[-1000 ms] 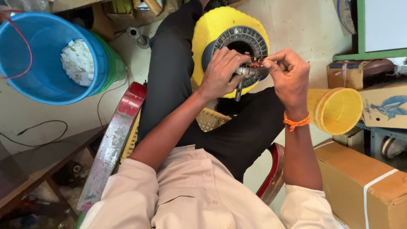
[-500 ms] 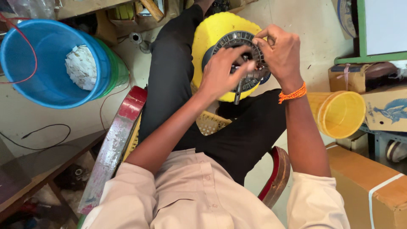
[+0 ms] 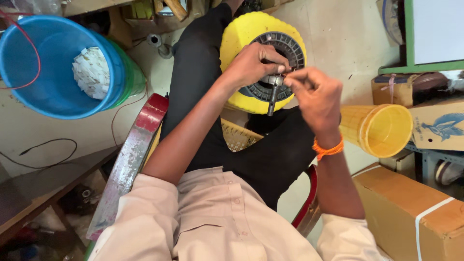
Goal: The person winds copper wire around the slots of a motor stator resting on a yellow stool. They use both hands to guide and press the wire into place, occasionally using a small metal tool to adjust the winding. The task continues throughout the clip with repetitive winding motions.
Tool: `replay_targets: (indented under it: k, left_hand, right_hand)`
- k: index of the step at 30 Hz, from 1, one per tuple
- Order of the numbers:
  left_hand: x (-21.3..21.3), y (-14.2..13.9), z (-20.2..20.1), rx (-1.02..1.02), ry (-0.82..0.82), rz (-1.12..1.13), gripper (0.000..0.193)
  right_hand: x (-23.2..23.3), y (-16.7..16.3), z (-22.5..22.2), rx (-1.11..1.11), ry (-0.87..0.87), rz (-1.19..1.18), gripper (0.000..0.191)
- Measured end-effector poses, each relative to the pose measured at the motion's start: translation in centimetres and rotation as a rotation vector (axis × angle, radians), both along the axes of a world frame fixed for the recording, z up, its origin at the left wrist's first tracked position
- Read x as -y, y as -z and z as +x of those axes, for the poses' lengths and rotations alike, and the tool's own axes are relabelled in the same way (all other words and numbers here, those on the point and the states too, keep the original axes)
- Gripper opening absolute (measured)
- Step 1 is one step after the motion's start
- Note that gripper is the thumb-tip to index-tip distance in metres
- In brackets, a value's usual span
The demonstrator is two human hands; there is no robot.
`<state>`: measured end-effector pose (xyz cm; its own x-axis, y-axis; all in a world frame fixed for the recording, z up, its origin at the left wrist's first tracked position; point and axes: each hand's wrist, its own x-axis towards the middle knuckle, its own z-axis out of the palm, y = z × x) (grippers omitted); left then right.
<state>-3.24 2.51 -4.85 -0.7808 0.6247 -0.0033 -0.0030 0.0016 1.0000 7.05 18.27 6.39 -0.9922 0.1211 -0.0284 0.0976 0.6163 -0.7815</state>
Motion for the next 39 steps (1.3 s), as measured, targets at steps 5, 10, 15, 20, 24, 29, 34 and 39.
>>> replay_targets:
  k: [5, 10, 15, 20, 24, 29, 34, 39]
  left_hand:
    - [0.2, -0.4, -0.5, -0.108, 0.049, -0.019, 0.018]
    - [0.9, -1.6, 0.0, -0.048, 0.071, 0.060, 0.013]
    - [1.5, -2.7, 4.4, -0.524, -0.201, -0.051, 0.046]
    - [0.1, -1.3, 6.6, -0.622, -0.414, -0.170, 0.051]
    - [-0.1, 0.3, 6.5, -0.670, -0.400, -0.099, 0.046]
    - [-0.2, 0.7, 6.7, -0.699, -0.404, -0.056, 0.045]
    - [-0.1, 0.5, 6.7, -0.696, -0.415, -0.063, 0.045]
    - [0.1, 0.7, 6.5, -0.673, -0.403, -0.051, 0.044]
  right_hand:
    - [1.0, 1.6, 2.0, 0.017, 0.093, -0.037, 0.009]
    - [1.8, 5.0, 3.9, -0.001, 0.045, 0.015, 0.009]
    - [0.2, 6.5, 6.3, 0.002, 0.062, 0.046, 0.010]
    - [-2.4, 5.4, 8.6, 0.010, 0.058, 0.012, 0.008]
    - [-4.0, 3.9, 8.9, -0.060, 0.172, -0.012, 0.014]
    - [-4.7, 1.7, 5.2, -0.192, 0.133, 0.070, 0.019]
    - [-3.7, 0.4, 0.9, -0.115, 0.062, -0.063, 0.014]
    - [-3.1, 0.0, 0.3, -0.062, 0.019, -0.126, 0.014]
